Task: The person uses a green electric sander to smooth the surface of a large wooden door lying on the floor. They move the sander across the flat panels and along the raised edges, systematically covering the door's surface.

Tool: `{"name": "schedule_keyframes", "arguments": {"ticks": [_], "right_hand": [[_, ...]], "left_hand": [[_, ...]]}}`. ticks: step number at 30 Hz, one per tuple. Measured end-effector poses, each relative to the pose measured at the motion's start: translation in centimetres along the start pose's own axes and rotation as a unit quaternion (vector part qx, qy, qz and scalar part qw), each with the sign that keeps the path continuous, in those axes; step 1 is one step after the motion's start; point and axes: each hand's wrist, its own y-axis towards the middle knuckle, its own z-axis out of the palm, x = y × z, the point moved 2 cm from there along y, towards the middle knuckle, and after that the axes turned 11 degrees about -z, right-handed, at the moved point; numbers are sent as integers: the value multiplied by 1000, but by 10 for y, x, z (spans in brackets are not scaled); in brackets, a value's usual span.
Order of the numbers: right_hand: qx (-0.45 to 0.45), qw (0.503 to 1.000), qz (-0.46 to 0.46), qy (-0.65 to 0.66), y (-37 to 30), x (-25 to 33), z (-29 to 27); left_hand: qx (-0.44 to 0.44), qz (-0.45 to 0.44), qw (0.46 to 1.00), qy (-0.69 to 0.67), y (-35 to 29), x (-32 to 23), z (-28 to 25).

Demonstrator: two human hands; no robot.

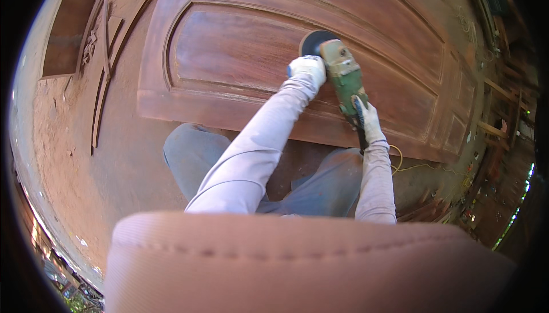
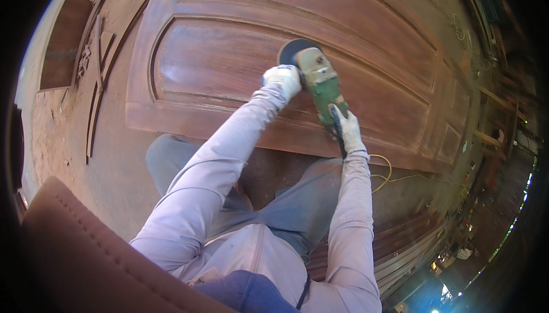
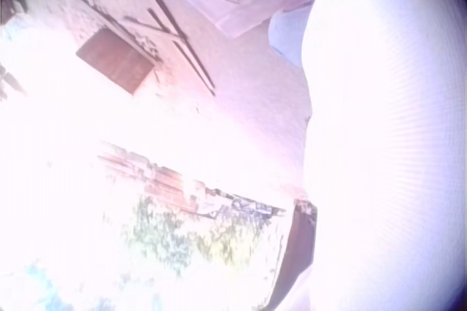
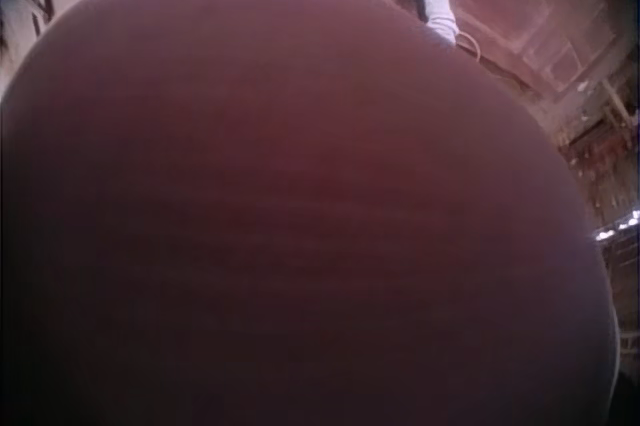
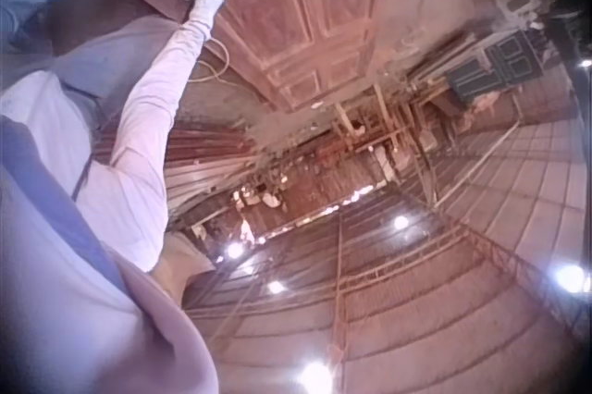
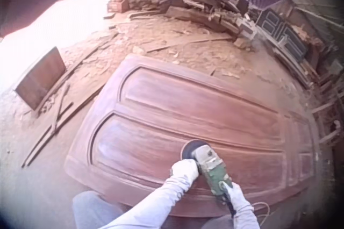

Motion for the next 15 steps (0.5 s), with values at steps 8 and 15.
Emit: {"name": "schedule_keyframes", "arguments": {"ticks": [8,15], "right_hand": [[-54,992,81,77,-37,-54,-63],[-54,998,33,30,-60,-59,-38]], "left_hand": [[28,77,996,31,-7,-82,69],[32,79,996,32,-27,-39,67]]}}
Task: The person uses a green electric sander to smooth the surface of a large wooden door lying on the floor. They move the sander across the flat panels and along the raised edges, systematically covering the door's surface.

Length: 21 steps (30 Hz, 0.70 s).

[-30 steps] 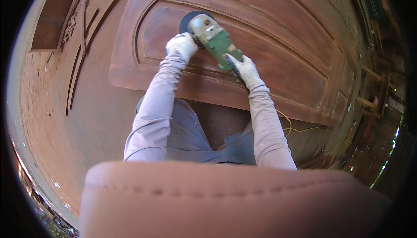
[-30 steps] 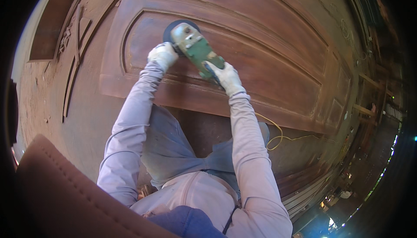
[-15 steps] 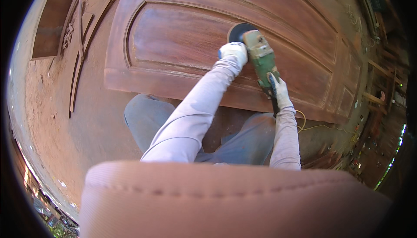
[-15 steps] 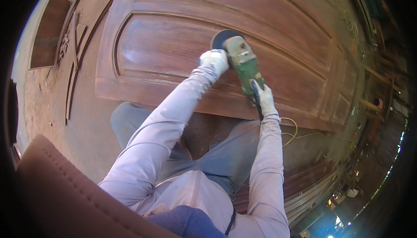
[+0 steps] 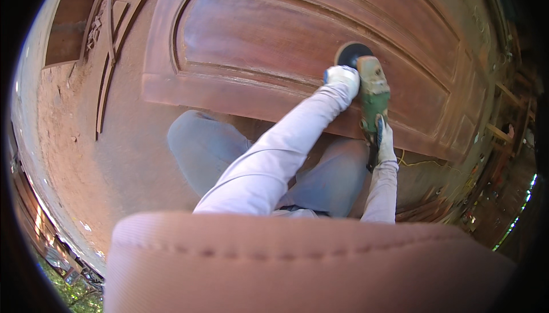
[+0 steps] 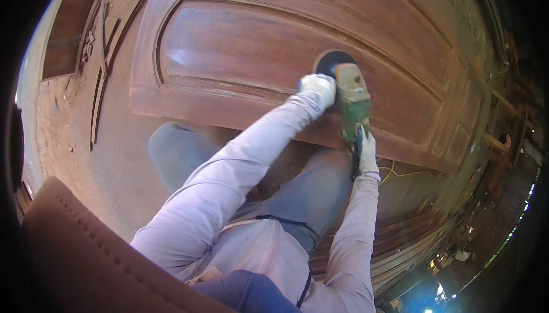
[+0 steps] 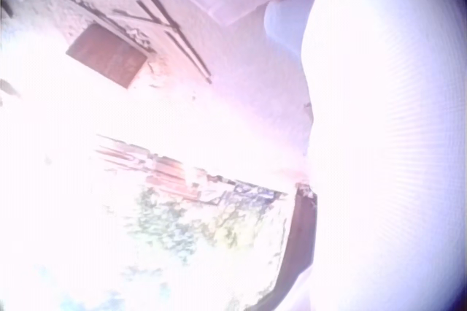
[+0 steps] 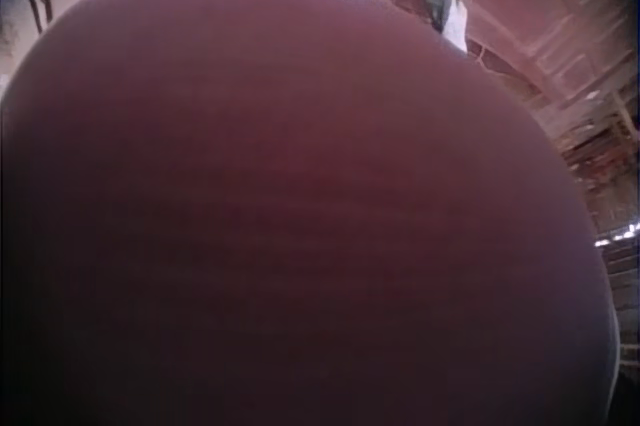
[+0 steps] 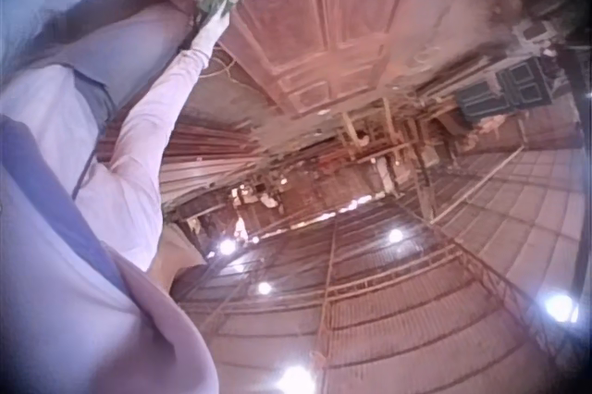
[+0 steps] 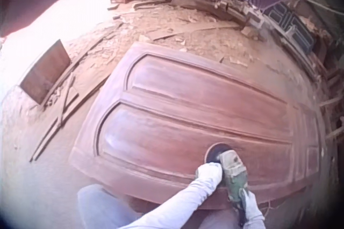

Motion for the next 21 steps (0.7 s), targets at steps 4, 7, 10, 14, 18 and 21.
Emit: {"name": "schedule_keyframes", "arguments": {"ticks": [4,7,10,14,18,21], "right_hand": [[92,995,-44,16,1,58,81],[147,983,-97,-59,12,90,131],[150,953,-124,-234,27,93,161],[122,950,-157,-242,16,90,148],[117,979,-120,-115,19,60,82],[105,988,-88,-72,22,43,29]], "left_hand": [[-67,-49,996,-14,-22,92,-46],[-107,-135,985,-10,-42,146,-75],[-151,-202,968,-1,-44,193,-74],[-139,-208,968,1,-54,180,-66],[-101,-151,983,-16,-45,107,-43],[-50,-157,986,-21,-41,56,-17]]}}
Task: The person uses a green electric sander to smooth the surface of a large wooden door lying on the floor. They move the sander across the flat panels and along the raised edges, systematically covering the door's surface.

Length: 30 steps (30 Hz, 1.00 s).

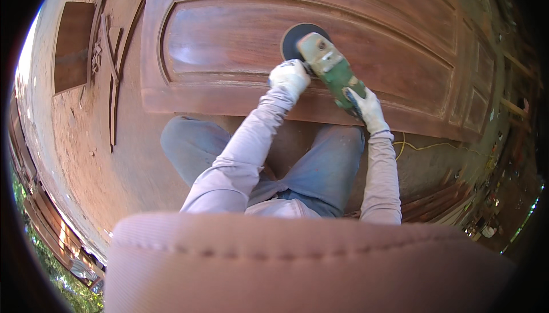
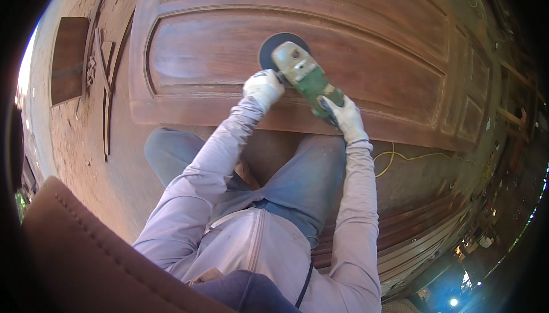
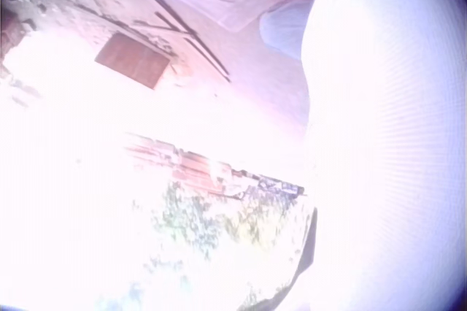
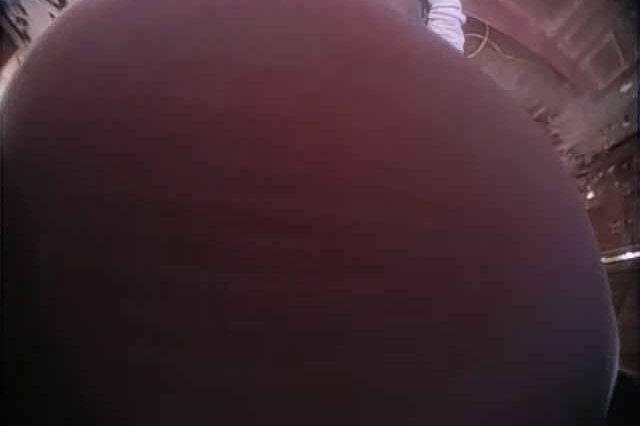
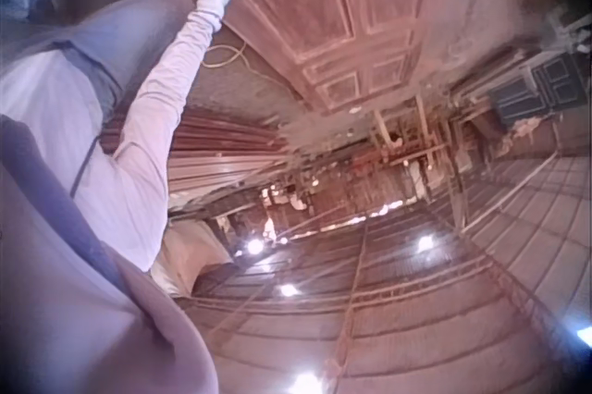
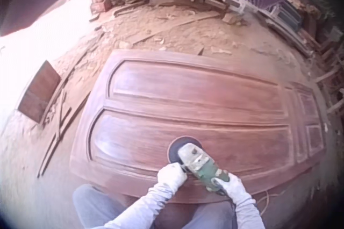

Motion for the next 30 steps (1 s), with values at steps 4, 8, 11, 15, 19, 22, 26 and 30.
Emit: {"name": "schedule_keyframes", "arguments": {"ticks": [4,8,11,15,19,22,26,30], "right_hand": [[-46,999,15,-24,-7,-53,-46],[-65,993,99,-23,-18,-51,-63],[-94,991,89,20,-25,-77,-85],[-122,984,103,81,-32,-91,-104],[-159,971,128,121,-49,-88,-114],[-142,976,118,115,-46,-86,-111],[-77,994,62,55,-27,-67,-69],[-27,998,-34,36,-4,-36,-14]], "left_hand": [[44,28,998,-24,-11,-40,29],[72,54,996,19,-11,-73,36],[82,76,993,32,-4,-102,58],[91,110,988,61,0,-140,76],[108,150,976,111,-11,-171,78],[81,150,981,91,-8,-160,77],[50,99,993,38,0,-91,53],[-24,53,998,9,-5,-19,13]]}}
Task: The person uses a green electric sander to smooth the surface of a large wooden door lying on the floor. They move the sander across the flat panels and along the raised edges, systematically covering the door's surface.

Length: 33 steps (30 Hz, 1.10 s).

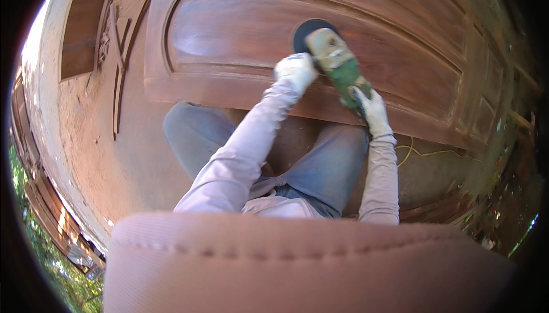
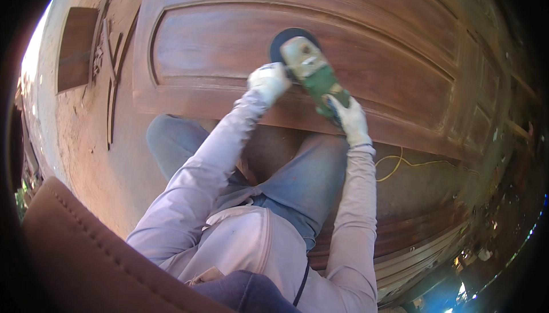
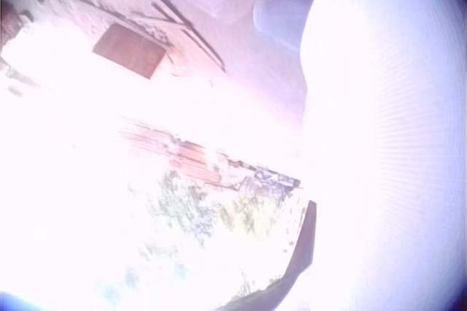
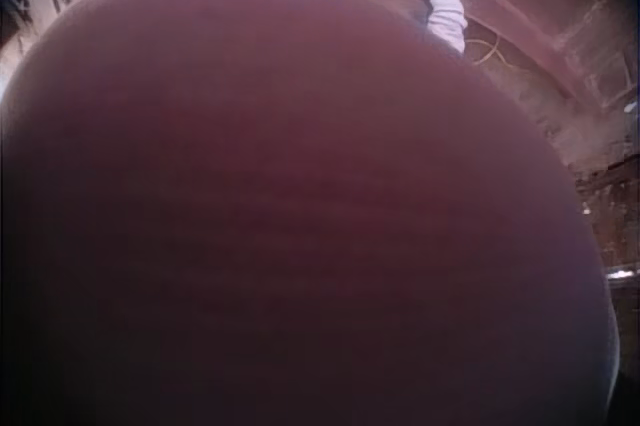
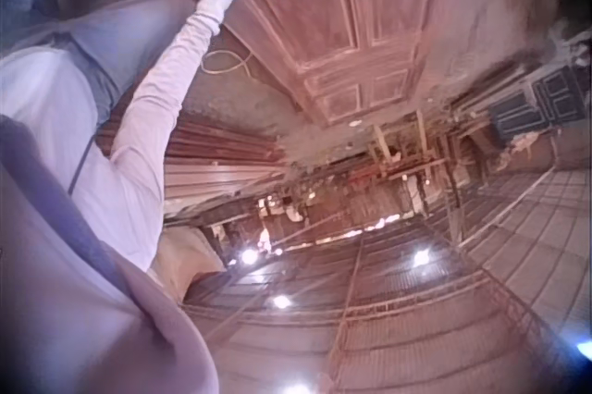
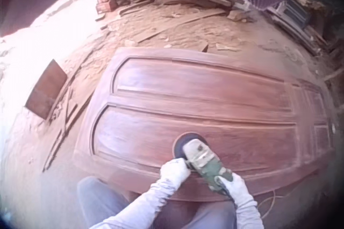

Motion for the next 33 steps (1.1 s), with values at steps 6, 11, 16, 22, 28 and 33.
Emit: {"name": "schedule_keyframes", "arguments": {"ticks": [6,11,16,22,28,33], "right_hand": [[22,994,6,-103,11,-3,-3],[-35,994,71,-76,-22,-19,-72],[-84,989,116,22,-31,-48,-114],[-104,987,108,52,-24,-52,-135],[-99,979,169,61,-30,-65,-150],[-89,992,89,31,-29,-50,-105]], "left_hand": [[-31,-43,998,-32,-4,22,17],[76,3,997,-18,-16,-61,45],[114,42,992,9,-7,-111,67],[128,55,990,36,7,-155,72],[126,95,986,54,10,-177,76],[100,46,994,9,-4,-115,65]]}}
